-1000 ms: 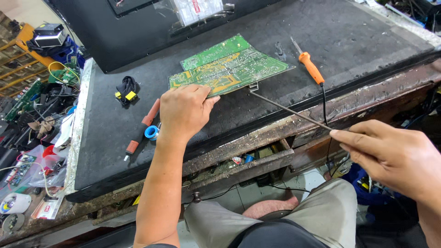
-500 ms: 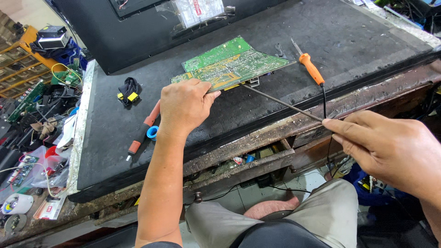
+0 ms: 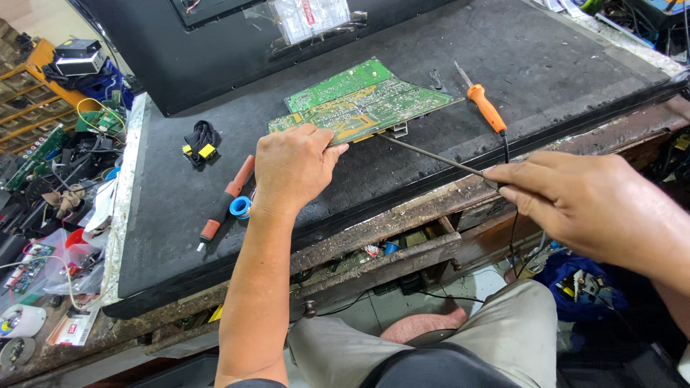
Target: The person uses a soldering iron and a desoldering pump to remove solder from a green circuit board. They flip the board over to inspect the other side and continue soldering specific points on the board.
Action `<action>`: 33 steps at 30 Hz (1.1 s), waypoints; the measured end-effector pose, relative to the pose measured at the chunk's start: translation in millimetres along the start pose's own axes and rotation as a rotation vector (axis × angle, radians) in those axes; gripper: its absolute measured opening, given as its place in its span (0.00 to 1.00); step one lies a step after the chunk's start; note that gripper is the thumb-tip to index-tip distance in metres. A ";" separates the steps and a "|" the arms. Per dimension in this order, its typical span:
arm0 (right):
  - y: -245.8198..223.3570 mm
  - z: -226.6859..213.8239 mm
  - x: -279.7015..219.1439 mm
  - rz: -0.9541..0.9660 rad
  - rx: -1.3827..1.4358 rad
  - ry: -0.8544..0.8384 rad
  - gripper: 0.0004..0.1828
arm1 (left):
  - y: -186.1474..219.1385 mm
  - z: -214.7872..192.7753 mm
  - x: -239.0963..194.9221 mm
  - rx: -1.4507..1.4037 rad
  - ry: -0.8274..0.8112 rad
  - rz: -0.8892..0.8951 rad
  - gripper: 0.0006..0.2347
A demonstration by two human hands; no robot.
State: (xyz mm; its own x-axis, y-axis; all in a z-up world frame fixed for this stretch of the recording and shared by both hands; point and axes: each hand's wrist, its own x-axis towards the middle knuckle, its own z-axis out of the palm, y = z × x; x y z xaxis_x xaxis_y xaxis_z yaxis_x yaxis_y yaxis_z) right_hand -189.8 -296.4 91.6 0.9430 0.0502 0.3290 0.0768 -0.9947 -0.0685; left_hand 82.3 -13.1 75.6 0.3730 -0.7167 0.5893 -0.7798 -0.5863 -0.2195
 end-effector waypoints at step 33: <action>-33.2 -77.3 74.0 0.074 -0.468 -0.307 0.17 | -14.8 7.3 6.2 0.015 0.089 -0.061 0.16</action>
State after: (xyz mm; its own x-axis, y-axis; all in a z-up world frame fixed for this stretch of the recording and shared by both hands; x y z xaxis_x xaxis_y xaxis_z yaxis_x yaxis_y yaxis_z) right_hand -147.5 -266.6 191.0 0.9967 -0.0668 0.0453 -0.0788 -0.9267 0.3675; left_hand 99.8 -11.6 76.8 0.3731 -0.6431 0.6688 -0.7489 -0.6342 -0.1921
